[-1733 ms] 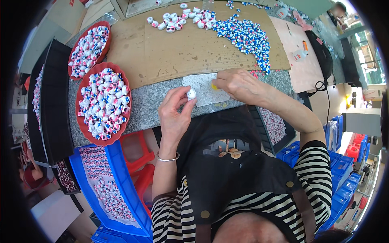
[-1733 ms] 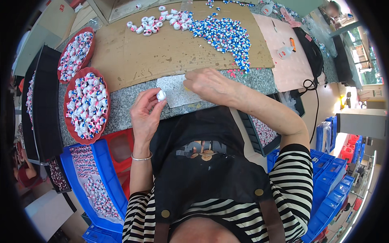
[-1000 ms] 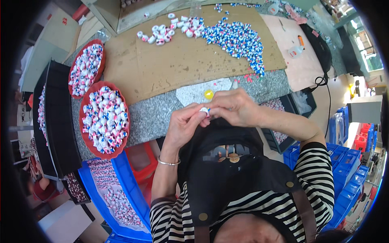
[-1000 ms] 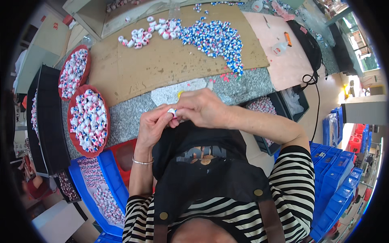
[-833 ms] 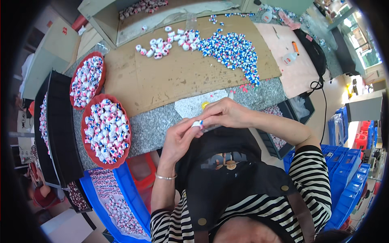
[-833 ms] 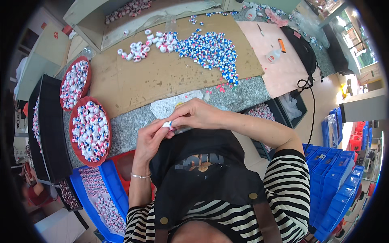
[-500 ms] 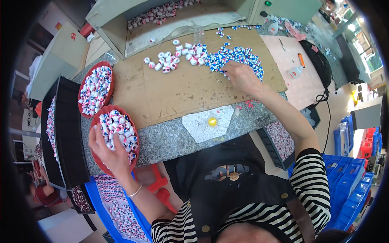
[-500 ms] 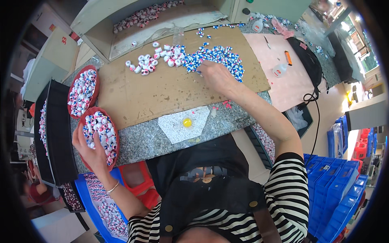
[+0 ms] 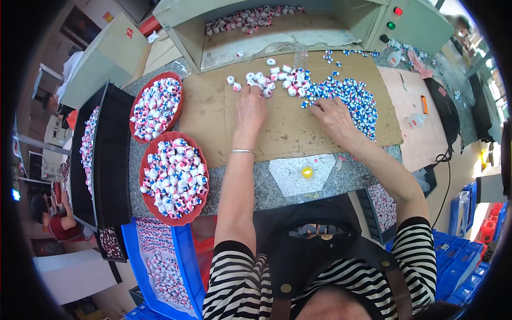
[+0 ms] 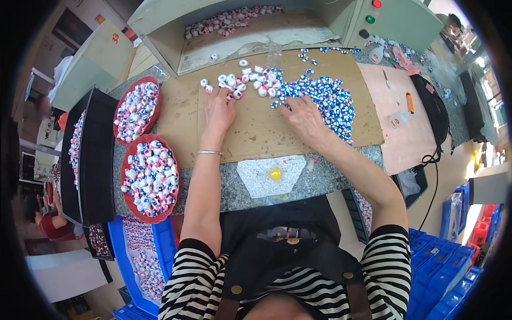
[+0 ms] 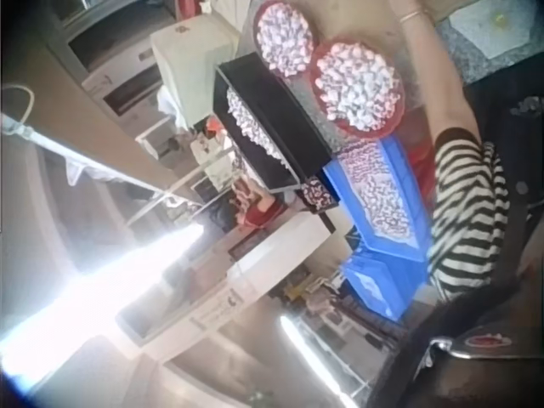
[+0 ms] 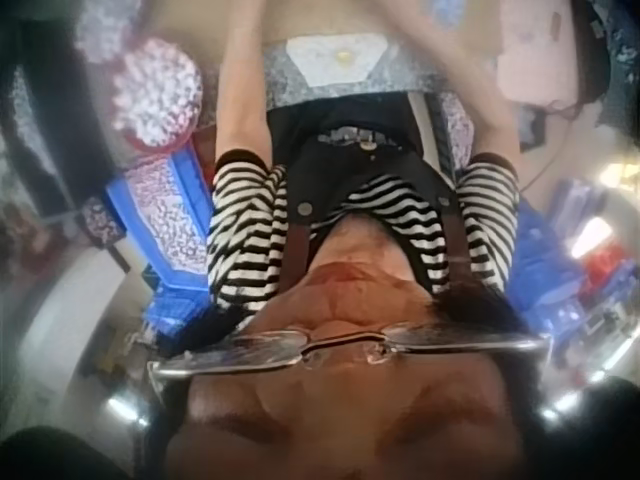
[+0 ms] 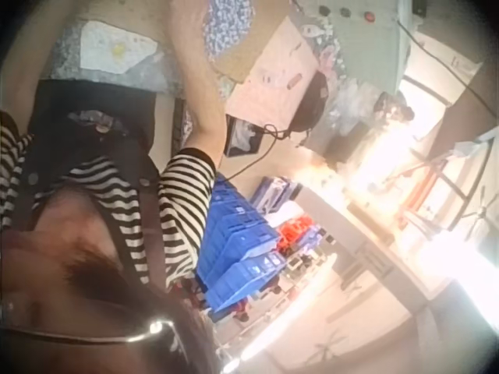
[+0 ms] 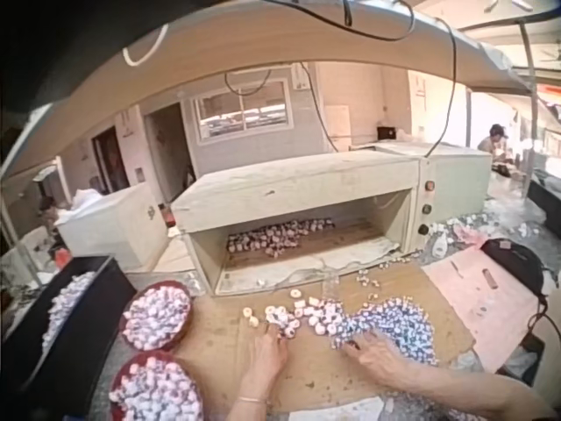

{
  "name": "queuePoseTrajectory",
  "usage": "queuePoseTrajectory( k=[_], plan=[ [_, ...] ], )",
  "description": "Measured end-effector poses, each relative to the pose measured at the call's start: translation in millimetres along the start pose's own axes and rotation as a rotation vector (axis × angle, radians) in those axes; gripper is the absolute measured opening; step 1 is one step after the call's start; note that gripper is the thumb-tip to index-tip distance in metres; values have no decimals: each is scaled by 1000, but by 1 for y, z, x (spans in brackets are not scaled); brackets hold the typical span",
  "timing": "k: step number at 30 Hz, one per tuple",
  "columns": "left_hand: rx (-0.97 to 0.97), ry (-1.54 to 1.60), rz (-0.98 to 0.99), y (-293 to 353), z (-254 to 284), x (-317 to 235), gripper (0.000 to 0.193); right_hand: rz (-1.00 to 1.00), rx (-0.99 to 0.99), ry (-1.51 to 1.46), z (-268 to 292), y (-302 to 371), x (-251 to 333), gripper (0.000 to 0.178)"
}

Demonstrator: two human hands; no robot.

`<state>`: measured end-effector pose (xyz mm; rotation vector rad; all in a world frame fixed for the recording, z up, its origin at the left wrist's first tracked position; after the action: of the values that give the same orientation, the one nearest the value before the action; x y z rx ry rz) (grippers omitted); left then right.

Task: The person assembles small plastic parts by hand, then applies glue to them with a glue applicator.

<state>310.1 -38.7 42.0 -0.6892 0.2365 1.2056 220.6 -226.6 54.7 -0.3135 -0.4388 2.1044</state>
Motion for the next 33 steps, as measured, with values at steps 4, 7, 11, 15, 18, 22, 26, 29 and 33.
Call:
queuePoseTrajectory(
  k=[4,7,11,15,18,22,26,29,33],
  plan=[
    [-64,112,-1,14,8,3,26,56,-29,-108,-1,0,-8,24],
    [32,570,194,43,26,22,30,-54,17,-272,20,-3,-10,20],
    [151,1322,541,124,30,-17,27,-33,196,-373,30,22,-3,17],
    [208,1663,604,185,13,-33,33,-3,383,-232,15,35,22,17],
    [224,1769,513,200,9,-41,32,-100,354,-337,12,40,7,18],
    [175,1771,561,211,16,-41,38,-158,299,-500,30,41,24,15],
    [192,1609,526,220,27,-34,46,55,283,-553,55,52,80,18],
    [226,1464,485,222,36,-39,38,152,359,-437,56,49,96,22],
    [228,1601,468,218,46,-47,36,286,379,-320,46,46,106,26]
  ],
)
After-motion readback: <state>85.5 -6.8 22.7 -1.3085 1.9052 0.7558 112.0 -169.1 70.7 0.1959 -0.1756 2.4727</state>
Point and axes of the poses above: each hand's wrist, its own y-axis away from the middle knuckle, its own z-axis out of the back of the hand, x = y × z, the point moved 8 cm from there along -y, towards the middle knuckle, and after that the axes turned 3 degrees about x, right-handed, at the moved point
